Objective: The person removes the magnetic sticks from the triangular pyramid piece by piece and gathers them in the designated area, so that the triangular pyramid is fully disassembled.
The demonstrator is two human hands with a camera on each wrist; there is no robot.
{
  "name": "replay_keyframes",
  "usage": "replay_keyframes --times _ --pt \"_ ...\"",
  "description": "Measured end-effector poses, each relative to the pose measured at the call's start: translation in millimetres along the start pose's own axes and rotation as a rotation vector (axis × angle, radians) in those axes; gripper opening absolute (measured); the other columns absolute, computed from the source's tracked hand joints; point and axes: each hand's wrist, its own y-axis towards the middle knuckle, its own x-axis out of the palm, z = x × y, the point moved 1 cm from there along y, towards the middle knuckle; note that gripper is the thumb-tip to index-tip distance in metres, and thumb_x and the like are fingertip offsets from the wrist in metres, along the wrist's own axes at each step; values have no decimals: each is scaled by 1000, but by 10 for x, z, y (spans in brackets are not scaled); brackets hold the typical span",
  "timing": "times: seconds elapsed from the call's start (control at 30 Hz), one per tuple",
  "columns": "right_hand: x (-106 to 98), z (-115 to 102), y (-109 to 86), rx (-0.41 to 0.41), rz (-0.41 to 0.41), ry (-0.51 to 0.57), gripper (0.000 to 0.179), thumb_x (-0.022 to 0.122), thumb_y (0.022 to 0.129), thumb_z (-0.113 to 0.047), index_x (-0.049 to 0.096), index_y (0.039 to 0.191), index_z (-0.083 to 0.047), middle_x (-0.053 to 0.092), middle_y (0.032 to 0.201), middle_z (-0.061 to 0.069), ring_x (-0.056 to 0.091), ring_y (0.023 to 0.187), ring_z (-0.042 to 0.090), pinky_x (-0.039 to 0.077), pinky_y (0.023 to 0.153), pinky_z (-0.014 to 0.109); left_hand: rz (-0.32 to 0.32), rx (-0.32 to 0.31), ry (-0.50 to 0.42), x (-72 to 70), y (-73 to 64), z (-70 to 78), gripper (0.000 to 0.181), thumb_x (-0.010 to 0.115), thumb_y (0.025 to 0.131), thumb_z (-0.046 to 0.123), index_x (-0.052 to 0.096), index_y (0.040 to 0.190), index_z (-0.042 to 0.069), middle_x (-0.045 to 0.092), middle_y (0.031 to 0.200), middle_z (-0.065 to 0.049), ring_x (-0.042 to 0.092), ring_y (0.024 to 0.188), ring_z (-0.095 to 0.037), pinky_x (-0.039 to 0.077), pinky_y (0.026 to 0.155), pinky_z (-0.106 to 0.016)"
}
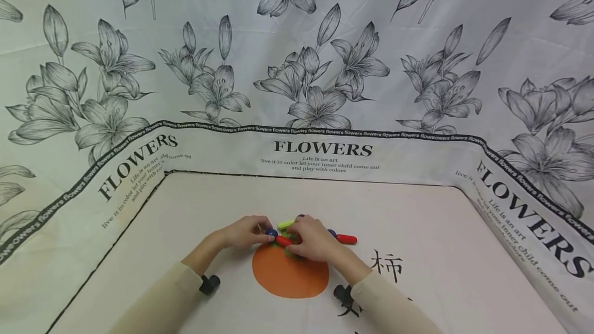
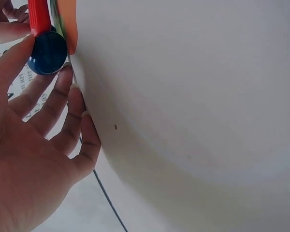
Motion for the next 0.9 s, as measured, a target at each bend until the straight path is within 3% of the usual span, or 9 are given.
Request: replay_keyframes --times 0.3,0.63,0.9 --pt "86 -40 39 -42 0 -31 23 83 87 -25 77 106 -12 60 88 -5 48 86 14 41 71 31 -10 1 -18 41 -22 -32 26 71 98 35 66 114 15 62 95 2 56 91 -16 48 81 -34" --pt "101 -65 124 -31 -25 -88 11 80 90 -21 77 97 -13 54 81 -6 46 84 15 41 70 30 -28 20 0 21 -41 4 25 65 102 30 63 119 12 64 100 1 58 93 -17 51 85 -35" --pt "51 -53 122 -37 -51 -69 13 80 90 -20 78 101 -12 60 88 -7 47 87 15 42 75 32 -6 0 -23 -40 -42 32 23 63 103 28 59 119 12 64 96 -1 57 89 -18 49 81 -36"
